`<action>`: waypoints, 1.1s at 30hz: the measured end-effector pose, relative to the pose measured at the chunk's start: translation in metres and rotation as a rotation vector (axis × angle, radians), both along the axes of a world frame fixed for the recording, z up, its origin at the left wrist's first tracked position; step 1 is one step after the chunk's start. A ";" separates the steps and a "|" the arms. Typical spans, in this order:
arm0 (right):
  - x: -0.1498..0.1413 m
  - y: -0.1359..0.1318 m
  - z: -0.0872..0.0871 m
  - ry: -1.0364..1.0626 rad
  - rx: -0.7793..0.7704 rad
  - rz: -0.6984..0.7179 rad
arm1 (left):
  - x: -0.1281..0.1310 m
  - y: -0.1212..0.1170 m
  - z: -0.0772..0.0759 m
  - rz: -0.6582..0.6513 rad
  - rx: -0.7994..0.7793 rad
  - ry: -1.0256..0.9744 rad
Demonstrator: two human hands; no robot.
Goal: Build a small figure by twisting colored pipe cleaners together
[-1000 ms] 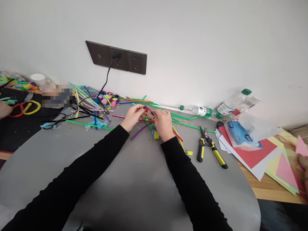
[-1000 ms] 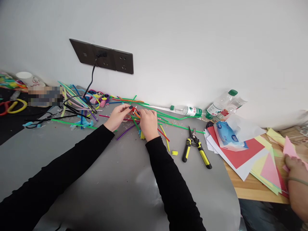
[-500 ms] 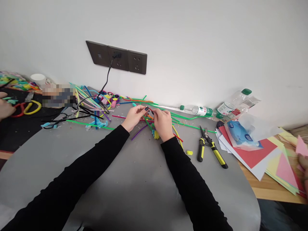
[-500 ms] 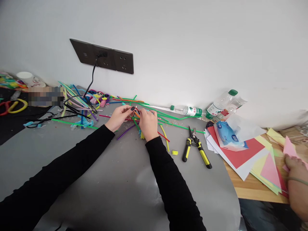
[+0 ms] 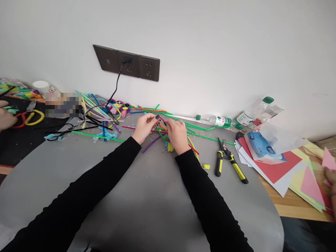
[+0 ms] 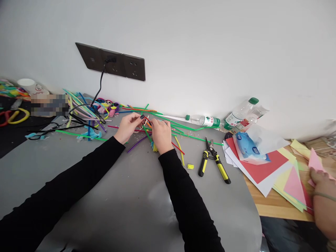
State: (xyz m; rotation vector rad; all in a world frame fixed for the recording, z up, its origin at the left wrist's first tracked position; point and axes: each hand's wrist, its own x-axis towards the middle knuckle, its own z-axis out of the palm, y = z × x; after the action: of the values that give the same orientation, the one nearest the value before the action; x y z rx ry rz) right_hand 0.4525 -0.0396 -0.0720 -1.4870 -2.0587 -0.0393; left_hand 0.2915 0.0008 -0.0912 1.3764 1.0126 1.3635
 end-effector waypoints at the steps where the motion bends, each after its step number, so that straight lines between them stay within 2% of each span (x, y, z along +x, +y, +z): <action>1: 0.001 0.000 -0.001 0.014 0.010 -0.001 | -0.001 0.000 0.001 -0.021 -0.010 0.023; 6: 0.003 0.002 -0.006 0.032 0.045 0.010 | -0.001 -0.002 0.005 -0.105 -0.018 0.106; 10: 0.003 0.003 -0.007 0.037 0.065 0.045 | -0.002 -0.002 0.006 -0.134 0.054 0.182; 15: 0.003 0.004 -0.008 0.022 0.064 0.088 | -0.001 -0.001 0.002 -0.081 0.140 0.226; 20: 0.002 0.005 -0.009 0.011 0.077 0.104 | 0.002 -0.001 -0.004 -0.009 0.163 0.204; 26: 0.002 0.004 -0.010 0.033 0.032 0.049 | 0.001 0.001 -0.003 -0.085 0.033 0.149; 30: 0.004 0.004 -0.010 0.115 0.021 -0.026 | 0.000 0.001 0.000 -0.089 -0.075 0.086; 33: 0.005 0.004 -0.008 0.141 0.020 -0.038 | 0.001 0.000 0.003 -0.088 -0.092 0.071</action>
State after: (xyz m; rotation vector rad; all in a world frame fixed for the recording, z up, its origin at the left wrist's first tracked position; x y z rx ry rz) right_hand 0.4570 -0.0357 -0.0804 -1.4742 -1.9127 0.0297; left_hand 0.2922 0.0003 -0.0885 1.3926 1.0368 1.1964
